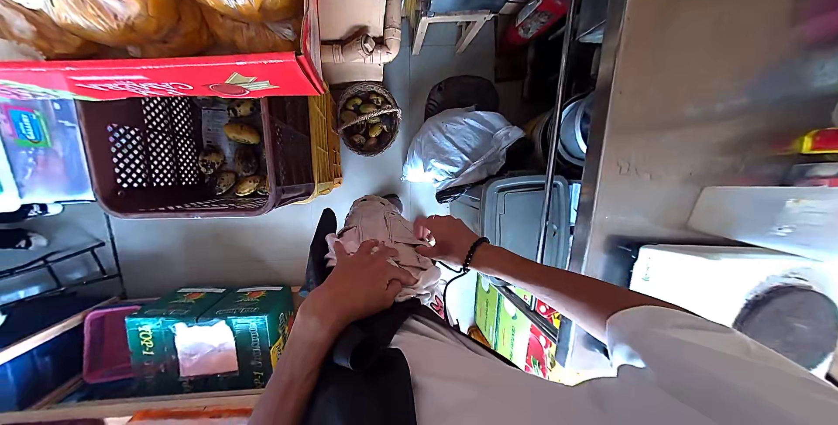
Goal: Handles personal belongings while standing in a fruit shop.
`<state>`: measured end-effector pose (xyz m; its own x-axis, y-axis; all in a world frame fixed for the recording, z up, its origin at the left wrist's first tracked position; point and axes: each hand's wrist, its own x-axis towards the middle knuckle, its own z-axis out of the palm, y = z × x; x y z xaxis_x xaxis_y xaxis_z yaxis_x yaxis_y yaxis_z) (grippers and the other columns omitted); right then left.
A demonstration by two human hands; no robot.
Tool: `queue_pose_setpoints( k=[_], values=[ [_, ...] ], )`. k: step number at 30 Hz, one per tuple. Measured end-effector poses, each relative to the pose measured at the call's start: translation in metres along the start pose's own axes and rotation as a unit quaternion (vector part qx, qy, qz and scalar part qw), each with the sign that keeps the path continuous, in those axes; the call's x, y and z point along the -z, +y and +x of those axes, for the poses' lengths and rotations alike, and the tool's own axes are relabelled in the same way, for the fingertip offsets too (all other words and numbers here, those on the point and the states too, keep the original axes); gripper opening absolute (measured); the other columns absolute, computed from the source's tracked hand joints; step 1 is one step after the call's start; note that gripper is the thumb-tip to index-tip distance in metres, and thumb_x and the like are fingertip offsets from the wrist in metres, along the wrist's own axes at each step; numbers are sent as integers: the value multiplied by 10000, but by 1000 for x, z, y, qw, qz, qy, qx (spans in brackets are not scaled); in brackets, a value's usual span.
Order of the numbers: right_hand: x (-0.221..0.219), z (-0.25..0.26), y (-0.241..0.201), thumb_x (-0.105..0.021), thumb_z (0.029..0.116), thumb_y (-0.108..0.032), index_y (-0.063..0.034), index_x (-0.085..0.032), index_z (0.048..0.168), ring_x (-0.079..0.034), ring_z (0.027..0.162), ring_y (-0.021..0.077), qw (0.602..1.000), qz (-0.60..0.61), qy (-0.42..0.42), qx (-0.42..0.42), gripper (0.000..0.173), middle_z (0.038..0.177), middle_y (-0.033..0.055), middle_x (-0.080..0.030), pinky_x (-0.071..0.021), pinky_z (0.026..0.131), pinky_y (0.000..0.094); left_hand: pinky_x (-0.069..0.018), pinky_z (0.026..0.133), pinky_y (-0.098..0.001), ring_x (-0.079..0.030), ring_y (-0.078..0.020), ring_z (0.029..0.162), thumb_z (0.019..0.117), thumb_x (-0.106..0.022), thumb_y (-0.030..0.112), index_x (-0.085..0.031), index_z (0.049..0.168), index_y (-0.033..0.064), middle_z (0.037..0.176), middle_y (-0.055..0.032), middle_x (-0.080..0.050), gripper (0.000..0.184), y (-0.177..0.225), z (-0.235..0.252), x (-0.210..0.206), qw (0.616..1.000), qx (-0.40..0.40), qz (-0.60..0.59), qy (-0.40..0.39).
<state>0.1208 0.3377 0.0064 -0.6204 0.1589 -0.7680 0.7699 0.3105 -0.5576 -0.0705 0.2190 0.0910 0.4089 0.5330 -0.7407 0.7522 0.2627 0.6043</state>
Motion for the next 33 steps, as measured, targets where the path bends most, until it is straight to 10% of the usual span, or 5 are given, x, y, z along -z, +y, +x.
queue_pose_setpoints(
  k=[6, 12, 18, 26, 33],
  values=[
    [4, 29, 35, -793, 889, -112, 41, -672, 1163, -700, 902, 340, 994, 49, -93, 33, 337, 992, 216, -716, -541, 887, 553, -123, 1021, -865, -489, -412, 1341, 1045, -355, 369, -522, 1483, 400, 1386, -73, -619, 470, 10, 24, 14, 997, 43, 66, -11],
    [7, 20, 29, -694, 955, -101, 33, -710, 973, -659, 681, 202, 989, 128, -26, 71, 136, 793, 136, -691, -564, 718, 423, -39, 1156, -764, -473, -416, 1375, 1092, -269, 477, -696, 1133, 33, 1240, -170, -681, 618, 29, 56, 16, 976, 130, 168, -44],
    [5, -1, 7, -628, 975, -153, 5, -721, 1025, -699, 809, 282, 989, 145, 33, 18, 190, 877, 160, -716, -551, 813, 520, -165, 1047, -848, -505, -536, 1277, 1022, -519, 223, -419, 1526, 457, 1370, -226, -589, 564, 32, 38, 10, 968, 130, 209, -38],
    [12, -11, -16, -650, 946, -141, -38, -735, 928, -680, 861, 338, 996, 79, 37, -34, 135, 840, 150, -701, -511, 780, 579, -238, 1046, -813, -508, -535, 1261, 973, -592, 189, -442, 1530, 271, 1371, -247, -561, 583, 32, 28, 1, 965, 141, 220, -35],
    [18, -29, -25, -631, 956, -150, -32, -718, 932, -667, 947, 379, 997, -15, 12, -73, 149, 916, 173, -695, -502, 792, 585, -316, 963, -780, -477, -526, 1276, 970, -530, 129, -326, 1572, 458, 1393, -245, -541, 716, 42, 44, -2, 963, 152, 215, -60]
  ],
)
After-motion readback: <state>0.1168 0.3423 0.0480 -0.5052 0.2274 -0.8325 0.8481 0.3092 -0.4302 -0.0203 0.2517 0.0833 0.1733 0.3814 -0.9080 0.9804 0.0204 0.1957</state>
